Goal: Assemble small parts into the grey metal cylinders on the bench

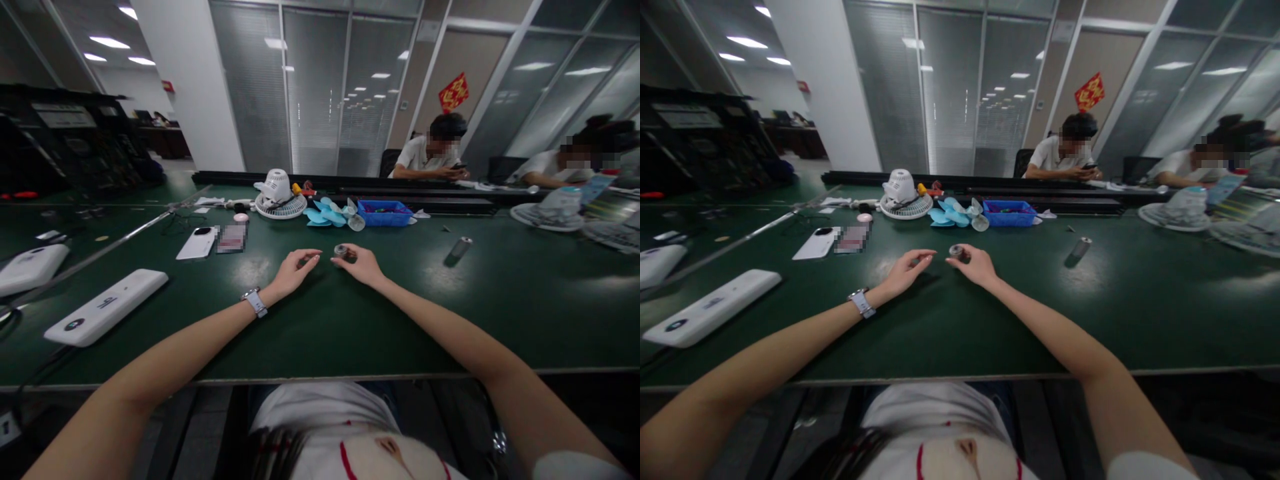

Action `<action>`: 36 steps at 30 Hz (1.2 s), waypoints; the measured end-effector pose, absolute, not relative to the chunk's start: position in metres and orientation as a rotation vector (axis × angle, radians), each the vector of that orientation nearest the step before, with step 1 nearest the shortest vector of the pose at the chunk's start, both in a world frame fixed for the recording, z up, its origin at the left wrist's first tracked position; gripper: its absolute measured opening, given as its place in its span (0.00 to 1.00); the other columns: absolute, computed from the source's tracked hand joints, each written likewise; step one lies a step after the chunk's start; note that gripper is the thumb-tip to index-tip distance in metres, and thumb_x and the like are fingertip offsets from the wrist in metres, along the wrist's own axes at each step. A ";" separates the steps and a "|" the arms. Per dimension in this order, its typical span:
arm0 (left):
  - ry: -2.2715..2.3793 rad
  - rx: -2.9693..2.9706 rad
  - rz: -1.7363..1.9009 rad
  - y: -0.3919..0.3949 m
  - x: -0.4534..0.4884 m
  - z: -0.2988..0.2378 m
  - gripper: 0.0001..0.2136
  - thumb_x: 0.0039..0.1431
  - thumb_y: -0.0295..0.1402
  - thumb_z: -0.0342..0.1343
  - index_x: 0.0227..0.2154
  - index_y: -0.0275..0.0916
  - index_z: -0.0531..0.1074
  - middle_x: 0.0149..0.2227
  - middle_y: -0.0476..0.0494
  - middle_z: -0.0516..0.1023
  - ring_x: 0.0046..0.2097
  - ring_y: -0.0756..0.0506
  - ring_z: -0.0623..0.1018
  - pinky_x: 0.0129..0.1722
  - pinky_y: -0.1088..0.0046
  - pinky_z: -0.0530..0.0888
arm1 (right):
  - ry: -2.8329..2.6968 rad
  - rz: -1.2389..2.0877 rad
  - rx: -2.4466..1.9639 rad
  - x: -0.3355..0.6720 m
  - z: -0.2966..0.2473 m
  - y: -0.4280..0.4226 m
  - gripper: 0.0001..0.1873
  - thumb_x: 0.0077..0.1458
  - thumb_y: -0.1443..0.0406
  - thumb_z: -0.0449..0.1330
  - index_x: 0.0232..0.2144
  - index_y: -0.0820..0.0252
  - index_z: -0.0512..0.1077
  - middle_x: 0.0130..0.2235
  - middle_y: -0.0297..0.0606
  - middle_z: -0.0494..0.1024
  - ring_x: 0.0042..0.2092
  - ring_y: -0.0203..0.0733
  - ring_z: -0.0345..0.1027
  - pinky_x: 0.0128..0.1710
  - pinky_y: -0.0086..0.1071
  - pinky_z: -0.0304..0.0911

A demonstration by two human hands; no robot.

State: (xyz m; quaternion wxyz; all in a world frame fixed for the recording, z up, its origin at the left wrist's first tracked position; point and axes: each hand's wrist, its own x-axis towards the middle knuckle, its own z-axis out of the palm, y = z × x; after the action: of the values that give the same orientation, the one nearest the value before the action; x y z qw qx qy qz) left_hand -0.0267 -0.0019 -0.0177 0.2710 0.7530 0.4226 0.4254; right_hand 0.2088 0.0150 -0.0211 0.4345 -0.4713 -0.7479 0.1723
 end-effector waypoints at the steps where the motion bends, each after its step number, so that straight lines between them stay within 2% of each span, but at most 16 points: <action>1: 1.104 2.048 1.119 -0.005 -0.025 -0.016 0.17 0.63 0.45 0.52 0.49 0.45 0.76 0.50 0.42 0.78 0.50 0.43 0.75 0.45 0.68 0.72 | -1.906 0.474 -1.132 0.195 -0.022 0.007 0.21 0.51 0.54 0.67 0.46 0.55 0.76 0.43 0.38 0.82 0.42 0.44 0.76 0.46 0.38 0.70; 7: 1.015 2.073 1.132 -0.008 -0.018 -0.016 0.14 0.61 0.43 0.56 0.45 0.46 0.79 0.49 0.41 0.78 0.52 0.41 0.74 0.45 0.66 0.72 | -1.994 0.545 -1.054 0.175 -0.028 -0.017 0.22 0.53 0.55 0.66 0.48 0.56 0.75 0.41 0.37 0.81 0.41 0.43 0.76 0.42 0.36 0.70; 13: 1.058 2.028 1.171 -0.004 -0.007 -0.011 0.12 0.58 0.42 0.59 0.38 0.43 0.81 0.43 0.42 0.81 0.47 0.41 0.76 0.43 0.66 0.72 | -2.013 0.504 -1.066 0.177 -0.029 -0.018 0.23 0.54 0.54 0.65 0.48 0.59 0.74 0.41 0.39 0.81 0.40 0.44 0.75 0.42 0.37 0.69; 19: 1.135 1.892 1.304 0.004 -0.019 -0.006 0.14 0.58 0.45 0.59 0.39 0.43 0.82 0.44 0.41 0.82 0.46 0.41 0.78 0.42 0.66 0.72 | -2.019 0.531 -1.079 0.177 -0.025 -0.021 0.24 0.54 0.53 0.65 0.50 0.55 0.73 0.45 0.38 0.81 0.44 0.44 0.75 0.45 0.39 0.70; 27: 1.227 2.292 0.897 0.016 -0.042 -0.021 0.10 0.55 0.43 0.61 0.37 0.50 0.83 0.32 0.45 0.81 0.40 0.42 0.74 0.49 0.62 0.66 | -1.974 0.475 -1.133 0.184 -0.027 -0.017 0.21 0.55 0.54 0.64 0.49 0.55 0.74 0.44 0.39 0.81 0.43 0.45 0.75 0.45 0.39 0.70; 32: 1.214 2.331 0.847 0.011 -0.036 -0.020 0.13 0.54 0.46 0.61 0.40 0.50 0.82 0.33 0.45 0.79 0.40 0.42 0.72 0.48 0.62 0.65 | -1.704 0.335 -1.238 0.232 -0.022 0.018 0.22 0.54 0.53 0.63 0.47 0.59 0.74 0.44 0.42 0.81 0.42 0.45 0.76 0.45 0.39 0.70; 36: 1.237 2.196 0.994 0.015 -0.038 -0.024 0.15 0.55 0.46 0.59 0.42 0.48 0.81 0.34 0.44 0.80 0.38 0.42 0.73 0.42 0.65 0.68 | -1.461 0.053 -1.540 0.304 -0.020 0.049 0.23 0.54 0.52 0.61 0.47 0.60 0.74 0.42 0.45 0.81 0.41 0.48 0.76 0.45 0.40 0.68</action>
State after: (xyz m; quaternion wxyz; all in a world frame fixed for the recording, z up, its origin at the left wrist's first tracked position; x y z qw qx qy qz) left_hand -0.0382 0.0152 -0.0237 0.2147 0.7916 0.4459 0.3583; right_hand 0.3042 0.0492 -0.0202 0.4874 -0.6334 -0.6006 0.0219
